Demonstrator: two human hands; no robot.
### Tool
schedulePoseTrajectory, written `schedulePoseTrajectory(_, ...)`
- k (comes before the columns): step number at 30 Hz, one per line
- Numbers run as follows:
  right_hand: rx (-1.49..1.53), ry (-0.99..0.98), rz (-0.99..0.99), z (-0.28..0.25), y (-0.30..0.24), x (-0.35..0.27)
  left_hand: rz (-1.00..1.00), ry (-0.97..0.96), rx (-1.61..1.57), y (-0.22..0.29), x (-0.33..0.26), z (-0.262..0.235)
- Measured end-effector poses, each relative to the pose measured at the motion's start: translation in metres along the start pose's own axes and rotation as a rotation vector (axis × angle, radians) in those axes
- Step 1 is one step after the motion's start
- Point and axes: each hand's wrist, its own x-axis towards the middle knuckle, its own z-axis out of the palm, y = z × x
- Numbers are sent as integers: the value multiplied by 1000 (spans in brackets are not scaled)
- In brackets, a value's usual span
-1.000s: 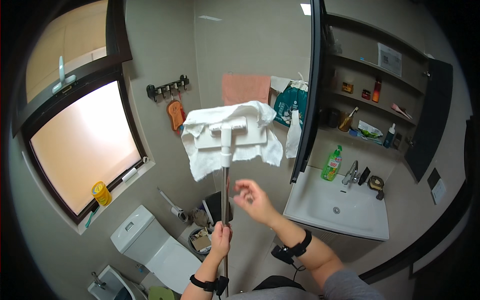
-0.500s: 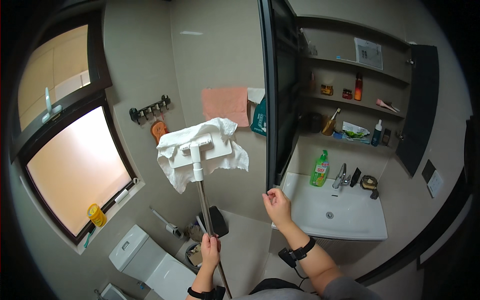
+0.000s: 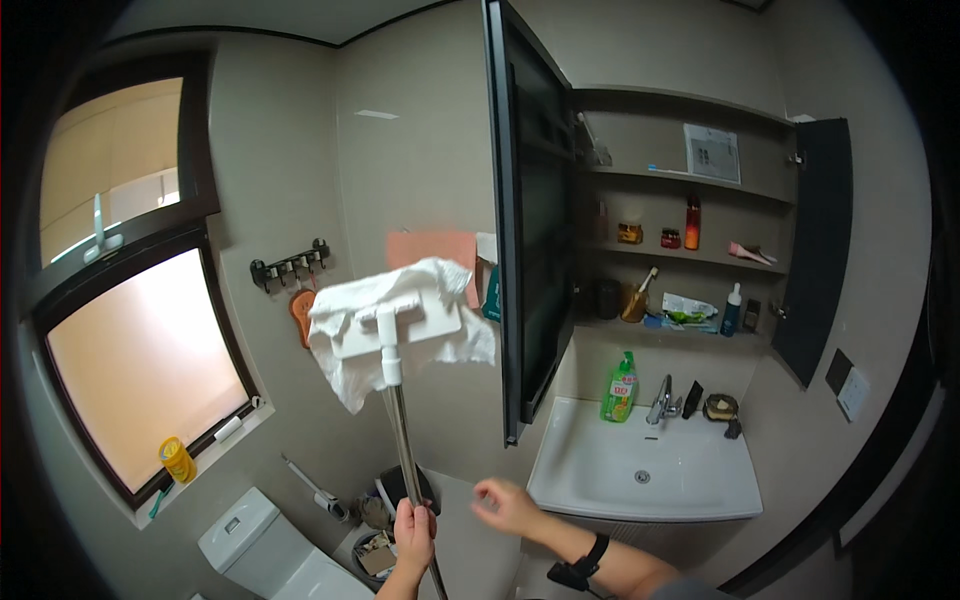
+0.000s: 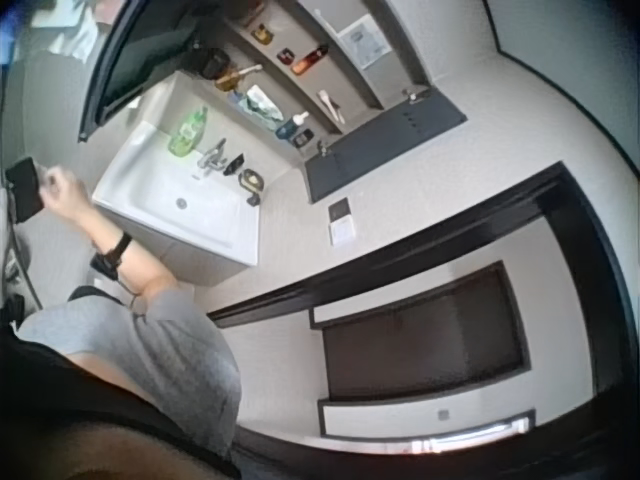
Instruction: Cleaning bathroom walls and a mirror using a long-handled flat mop.
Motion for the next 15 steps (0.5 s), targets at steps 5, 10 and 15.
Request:
schedulePoseTrajectory(5, 348, -323, -203, 54, 1, -32, 15, -13, -97, 43, 45, 30)
schedulePoseTrajectory(10, 866, -245, 195, 117, 29, -45, 75, -8, -252, 71, 93, 43)
schedulePoseTrajectory(15, 913, -138, 428, 135, 54, -56, 103, -38, -223, 101, 139, 33)
